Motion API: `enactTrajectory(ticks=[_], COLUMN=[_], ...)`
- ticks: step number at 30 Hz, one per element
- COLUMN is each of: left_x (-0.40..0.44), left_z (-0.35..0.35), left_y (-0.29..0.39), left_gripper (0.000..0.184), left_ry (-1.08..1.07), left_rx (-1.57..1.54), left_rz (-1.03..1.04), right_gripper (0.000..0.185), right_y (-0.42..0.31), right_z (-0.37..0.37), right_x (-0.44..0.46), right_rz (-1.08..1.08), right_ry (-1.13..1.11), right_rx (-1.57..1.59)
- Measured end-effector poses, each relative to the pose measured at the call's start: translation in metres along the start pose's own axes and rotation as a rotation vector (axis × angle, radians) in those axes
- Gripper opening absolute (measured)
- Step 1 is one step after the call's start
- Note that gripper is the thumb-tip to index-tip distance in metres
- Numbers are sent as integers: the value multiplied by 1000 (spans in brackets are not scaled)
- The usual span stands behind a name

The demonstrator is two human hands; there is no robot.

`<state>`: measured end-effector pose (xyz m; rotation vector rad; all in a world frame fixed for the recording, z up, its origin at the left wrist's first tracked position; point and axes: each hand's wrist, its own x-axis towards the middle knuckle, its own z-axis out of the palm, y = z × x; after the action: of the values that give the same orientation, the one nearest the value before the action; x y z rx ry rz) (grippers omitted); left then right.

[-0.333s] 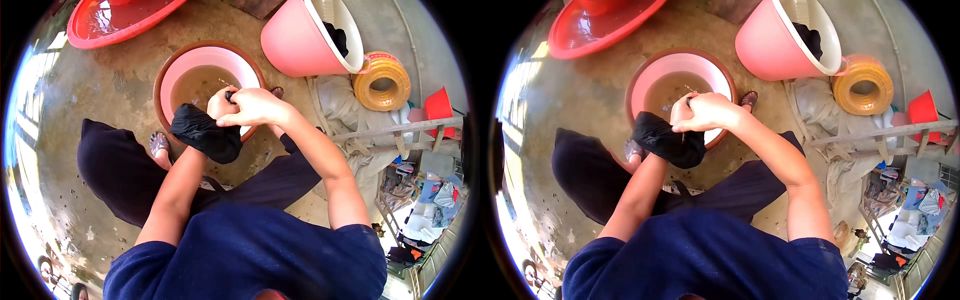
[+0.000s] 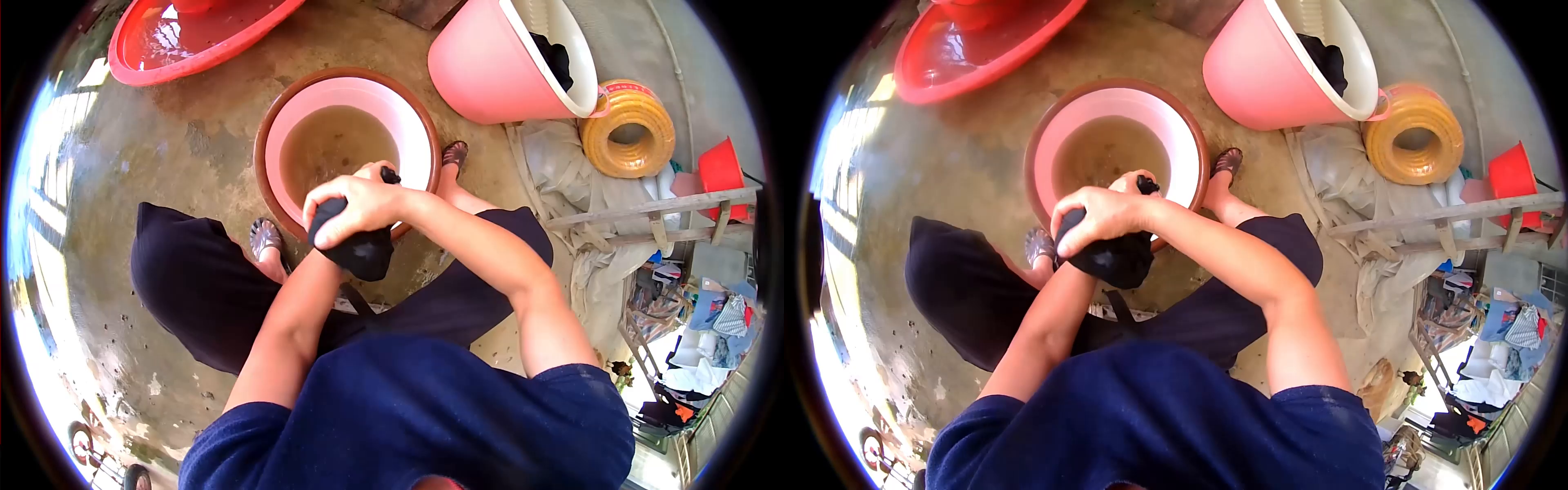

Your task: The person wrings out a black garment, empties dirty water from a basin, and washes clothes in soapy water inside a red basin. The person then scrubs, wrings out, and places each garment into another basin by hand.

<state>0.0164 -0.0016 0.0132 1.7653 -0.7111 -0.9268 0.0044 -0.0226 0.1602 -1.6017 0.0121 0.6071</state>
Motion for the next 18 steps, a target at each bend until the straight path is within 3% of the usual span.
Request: enactTrajectory(ticks=[1,3,5,7,8,11,13,15,16,18], left_x=[-2,23,37,57,55,44,40,30,15,-2], left_z=[-15,-26,-56,-79,-92,-135,-156,-170,-167,-153], left_y=[11,-39,-45,-44,-20,75,119,151,178,203], left_gripper=[24,23,20,17,17,20,17,16,15,15], left_ry=[56,256,301,226,187,230,188,27,-20,73], left_rx=[125,-322,-985,-1314,-1338,-1304,-1170,-1007,-1019,-919], left_rz=[-17,-186,-515,-452,-349,-180,-47,71,28,33], right_gripper=[29,22,20,19,19,20,14,12,14,18], right_y=[-11,-59,-61,-73,-79,-64,-33,-7,6,32], right_z=[11,22,17,-9,-24,-90,-138,-153,-158,-167], right_x=[-13,-53,-84,-106,-116,-130,-125,-102,-97,-66], right_rz=[-68,55,-244,-293,-288,-382,-460,-551,-456,-598], right_ry=[-3,-136,6,163,338,968,1120,1453,1433,1610], right_rx=[-16,-124,-465,-496,-516,-16,87,-44,54,159])
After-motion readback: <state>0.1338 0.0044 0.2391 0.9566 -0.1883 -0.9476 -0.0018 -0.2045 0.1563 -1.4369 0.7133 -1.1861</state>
